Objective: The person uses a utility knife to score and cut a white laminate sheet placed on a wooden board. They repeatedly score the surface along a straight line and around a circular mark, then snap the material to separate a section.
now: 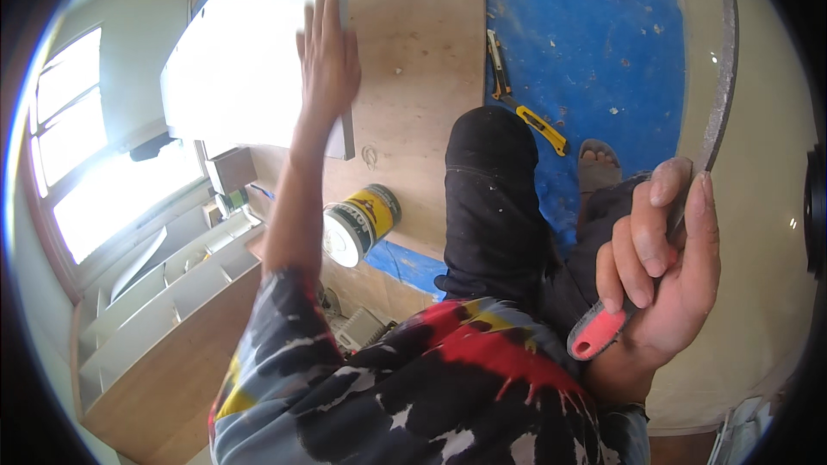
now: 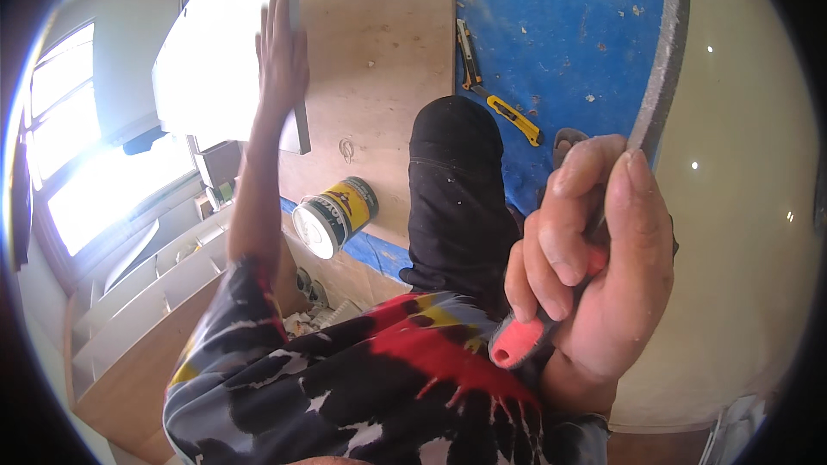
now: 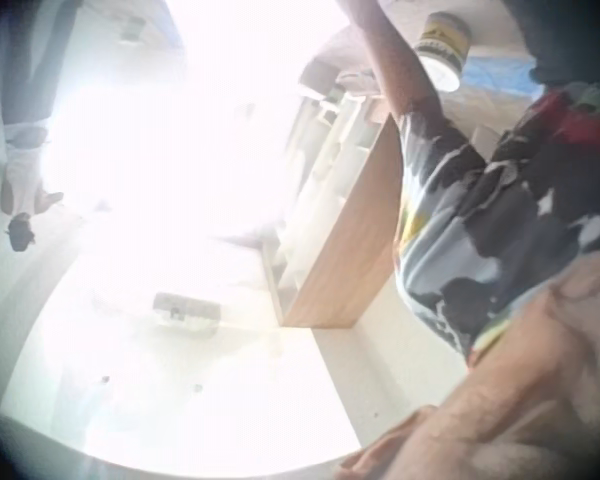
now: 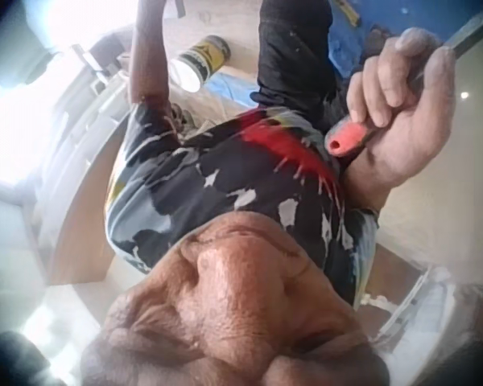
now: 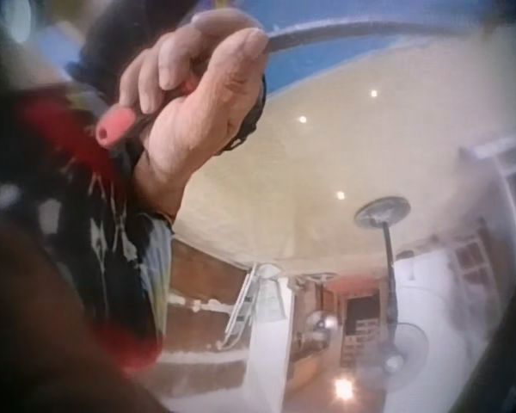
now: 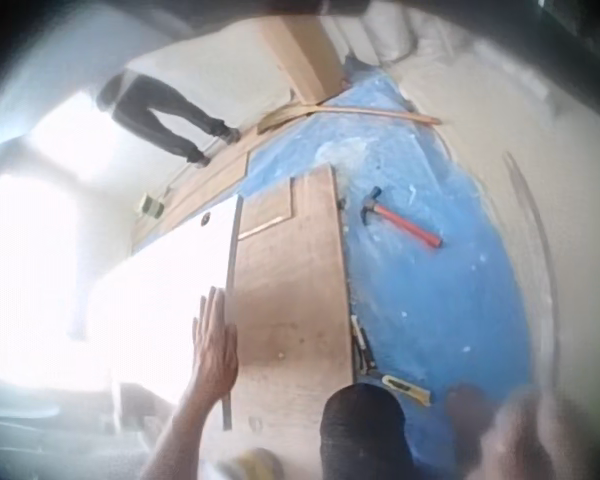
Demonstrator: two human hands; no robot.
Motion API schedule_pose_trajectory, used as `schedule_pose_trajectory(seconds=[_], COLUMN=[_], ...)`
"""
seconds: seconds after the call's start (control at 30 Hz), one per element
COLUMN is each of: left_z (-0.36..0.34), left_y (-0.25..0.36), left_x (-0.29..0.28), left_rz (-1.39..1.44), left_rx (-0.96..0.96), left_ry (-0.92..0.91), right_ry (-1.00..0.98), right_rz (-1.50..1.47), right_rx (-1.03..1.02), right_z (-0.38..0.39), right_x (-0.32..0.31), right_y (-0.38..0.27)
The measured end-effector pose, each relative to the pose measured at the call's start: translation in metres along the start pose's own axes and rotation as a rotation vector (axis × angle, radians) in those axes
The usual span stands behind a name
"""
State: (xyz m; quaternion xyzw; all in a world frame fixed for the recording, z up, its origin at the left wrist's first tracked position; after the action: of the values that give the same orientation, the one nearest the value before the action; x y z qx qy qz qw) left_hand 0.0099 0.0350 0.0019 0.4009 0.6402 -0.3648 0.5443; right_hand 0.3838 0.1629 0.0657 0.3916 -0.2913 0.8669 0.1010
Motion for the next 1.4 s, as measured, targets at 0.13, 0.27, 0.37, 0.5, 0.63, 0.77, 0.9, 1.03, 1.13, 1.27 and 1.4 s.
schedule_pose_trajectory(seconds=[0.13, 0.27, 0.37, 0.5, 0.63, 0.77, 0.9, 1.03, 1.13, 1.27, 1.4], left_z=[0.101, 0.148, 0.161, 0.143, 0.091, 0.075, 0.073, 0.031, -0.013, 0.002, 0.093], left_y=[0.028, 0.047, 0.038, 0.002, -0.014, 0.006, 0.008, -0.004, -0.016, -0.005, 0.019], left_x=[-0.029, -0.053, -0.068, -0.079, -0.059, -0.025, -0.015, -0.017, -0.013, -0.017, -0.032], left_rz=[0.057, 0.218, 0.448, 0.413, 0.326, 0.127, 0.078, 0.068, 0.039, 0.188, 0.105], left_rx=[-0.243, -0.422, -0.631, -0.813, -0.591, -0.314, -0.223, -0.068, -0.12, -0.048, -0.13], left_ry=[-0.145, -0.04, 0.134, 0.217, 0.022, -0.065, -0.063, -0.109, -0.207, -0.146, -0.193], right_ry=[-0.028, -0.045, 0.044, 0.358, 0.441, 0.597, 0.72, 0.211, 0.131, 0.26, 0.299], right_rz=[-0.015, -0.007, -0.003, 0.556, 1.149, 1.508, 1.805, 1.798, 1.85, 1.988, 1.805], right_rx=[-0.03, -0.022, -0.132, -0.24, -0.271, -0.179, -0.499, -0.845, -0.507, -0.323, -0.244], right_z=[0.001, 0.002, -0.001, -0.034, -0.134, -0.223, -0.236, -0.213, -0.199, -0.19, -0.199], right_x=[0.002, 0.007, 0.009, 0.0, -0.036, -0.113, -0.165, -0.175, -0.193, -0.215, -0.224], right_y=[-0.004, -0.006, -0.002, 0.038, 0.108, 0.163, 0.199, 0.252, 0.287, 0.302, 0.302])
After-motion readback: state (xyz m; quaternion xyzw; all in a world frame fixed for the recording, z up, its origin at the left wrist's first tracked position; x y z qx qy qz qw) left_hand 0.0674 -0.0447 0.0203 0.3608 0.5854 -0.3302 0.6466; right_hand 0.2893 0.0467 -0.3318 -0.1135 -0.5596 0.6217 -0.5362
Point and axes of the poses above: each hand's wrist, its own z-axis away from the middle knuckle, its own x-axis out of the palm, y = z × x, the point moved 4 cm from there along -z, towards the middle knuckle, and after that the axes turned 1 degree about -x, right-handed, at the moved point
